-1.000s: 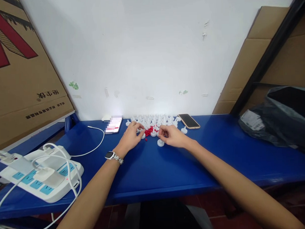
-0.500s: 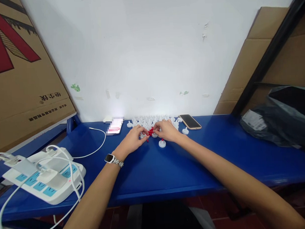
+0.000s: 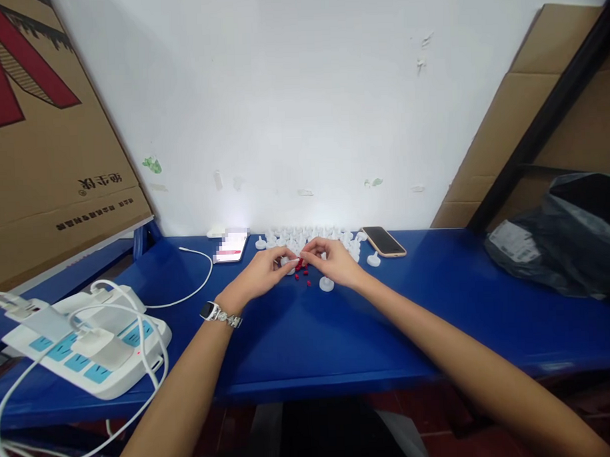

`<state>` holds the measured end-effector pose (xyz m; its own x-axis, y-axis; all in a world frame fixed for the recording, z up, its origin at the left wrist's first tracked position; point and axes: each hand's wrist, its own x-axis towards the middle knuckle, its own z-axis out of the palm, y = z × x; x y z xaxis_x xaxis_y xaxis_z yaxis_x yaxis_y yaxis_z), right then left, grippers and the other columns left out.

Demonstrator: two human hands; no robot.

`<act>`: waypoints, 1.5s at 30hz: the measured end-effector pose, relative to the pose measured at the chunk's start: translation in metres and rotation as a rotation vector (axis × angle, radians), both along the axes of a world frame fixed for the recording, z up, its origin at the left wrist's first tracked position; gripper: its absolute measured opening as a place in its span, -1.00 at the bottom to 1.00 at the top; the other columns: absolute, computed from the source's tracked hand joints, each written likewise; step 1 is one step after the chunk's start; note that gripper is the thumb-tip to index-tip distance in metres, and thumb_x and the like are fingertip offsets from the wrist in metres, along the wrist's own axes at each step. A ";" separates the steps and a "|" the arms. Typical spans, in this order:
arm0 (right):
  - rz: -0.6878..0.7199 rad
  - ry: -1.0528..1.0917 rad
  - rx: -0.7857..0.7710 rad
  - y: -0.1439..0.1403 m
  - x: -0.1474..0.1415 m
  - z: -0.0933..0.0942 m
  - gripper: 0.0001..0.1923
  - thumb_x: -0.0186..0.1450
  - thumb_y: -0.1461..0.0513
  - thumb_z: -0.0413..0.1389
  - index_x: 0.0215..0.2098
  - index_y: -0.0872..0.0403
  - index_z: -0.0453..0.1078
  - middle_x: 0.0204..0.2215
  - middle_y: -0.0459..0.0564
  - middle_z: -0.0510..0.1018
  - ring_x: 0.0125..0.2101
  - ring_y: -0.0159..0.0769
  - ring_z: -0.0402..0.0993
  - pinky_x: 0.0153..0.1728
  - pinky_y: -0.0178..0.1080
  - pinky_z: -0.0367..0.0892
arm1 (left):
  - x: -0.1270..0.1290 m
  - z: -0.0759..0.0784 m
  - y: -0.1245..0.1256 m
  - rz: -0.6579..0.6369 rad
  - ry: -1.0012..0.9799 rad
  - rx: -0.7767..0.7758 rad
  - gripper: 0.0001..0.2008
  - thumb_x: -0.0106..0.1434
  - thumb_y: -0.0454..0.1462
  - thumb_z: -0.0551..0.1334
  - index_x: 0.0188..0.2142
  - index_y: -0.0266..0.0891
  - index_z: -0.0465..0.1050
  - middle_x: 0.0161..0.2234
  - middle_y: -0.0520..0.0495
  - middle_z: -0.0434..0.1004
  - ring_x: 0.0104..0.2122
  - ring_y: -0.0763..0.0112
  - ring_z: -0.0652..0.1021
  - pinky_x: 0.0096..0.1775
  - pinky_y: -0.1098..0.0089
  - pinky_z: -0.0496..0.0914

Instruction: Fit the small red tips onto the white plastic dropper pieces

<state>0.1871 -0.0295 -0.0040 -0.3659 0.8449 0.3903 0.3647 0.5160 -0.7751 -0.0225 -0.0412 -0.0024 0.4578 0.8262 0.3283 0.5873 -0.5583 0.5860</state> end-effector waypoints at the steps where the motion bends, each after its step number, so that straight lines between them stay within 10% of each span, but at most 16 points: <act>1: -0.024 -0.071 0.037 -0.001 0.000 -0.001 -0.83 0.28 0.16 0.12 -0.28 0.10 0.46 -0.42 -0.03 0.58 -0.41 -0.32 0.43 -0.30 -0.23 0.26 | -0.004 -0.001 0.002 0.011 0.015 -0.013 -0.62 0.35 0.03 0.09 -0.16 -0.19 0.50 -0.27 -0.06 0.58 -0.35 0.32 0.50 -0.27 0.32 0.36; 6: -0.035 -0.516 0.257 -0.007 -0.001 -0.004 -0.88 0.26 0.16 0.17 -0.35 0.05 0.49 -0.35 -0.02 0.56 -0.20 -0.18 0.37 -0.10 -0.10 0.08 | -0.011 -0.005 0.008 0.063 0.053 -0.023 -0.59 0.38 0.02 0.03 -0.18 -0.21 0.49 -0.30 -0.06 0.57 -0.40 0.33 0.48 -0.32 0.33 0.32; 13: 0.035 -0.609 0.286 -0.017 0.006 0.009 -0.79 0.30 0.06 0.14 -0.31 0.03 0.47 -0.33 -0.02 0.51 -0.19 -0.17 0.30 -0.08 -0.09 0.02 | -0.004 -0.005 0.003 0.073 -0.022 -0.028 -0.57 0.44 -0.01 -0.14 -0.29 -0.20 0.34 -0.27 -0.10 0.52 -0.22 0.26 0.51 -0.11 0.28 0.34; 22: 0.122 -0.736 0.295 -0.029 0.026 0.005 -0.84 0.29 0.11 0.17 -0.31 0.01 0.51 -0.24 0.04 0.47 -0.10 -0.09 0.24 -0.04 0.01 0.02 | 0.005 -0.005 -0.005 0.089 0.087 -0.162 -0.66 0.32 0.00 0.10 -0.11 -0.20 0.29 -0.54 0.09 0.32 -0.54 0.38 0.35 -0.47 0.39 0.19; 28: 0.087 -0.423 0.269 -0.022 0.023 0.001 -0.90 0.29 0.20 0.14 -0.28 0.06 0.45 -0.28 0.00 0.55 -0.17 -0.19 0.37 -0.06 -0.07 0.14 | 0.010 -0.008 -0.004 0.025 0.053 -0.147 -0.70 0.35 0.00 0.06 -0.19 -0.18 0.28 -0.50 0.08 0.34 -0.53 0.41 0.34 -0.46 0.41 0.19; 35: 0.104 0.248 -0.117 -0.010 0.022 -0.004 -0.72 0.25 0.05 0.20 -0.26 0.11 0.44 -0.43 -0.02 0.59 -0.42 -0.33 0.48 -0.33 -0.24 0.35 | 0.025 -0.003 -0.015 -0.067 -0.024 -0.154 -0.66 0.39 0.05 0.01 -0.13 -0.15 0.24 -0.57 0.16 0.24 -0.60 0.44 0.31 -0.49 0.42 0.17; 45: 0.184 0.474 -0.192 -0.007 0.016 -0.009 -0.67 0.15 0.02 0.30 -0.33 0.08 0.43 -0.39 -0.04 0.59 -0.36 -0.35 0.50 -0.30 -0.27 0.37 | 0.034 0.001 -0.022 -0.074 -0.041 -0.127 -0.67 0.41 0.04 -0.01 -0.14 -0.15 0.22 -0.60 0.17 0.15 -0.60 0.44 0.30 -0.50 0.40 0.14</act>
<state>0.2027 -0.0362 -0.0127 -0.3353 0.8558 0.3939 -0.1310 0.3717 -0.9191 0.0120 -0.0636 -0.0014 0.5076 0.8267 0.2428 0.5217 -0.5191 0.6770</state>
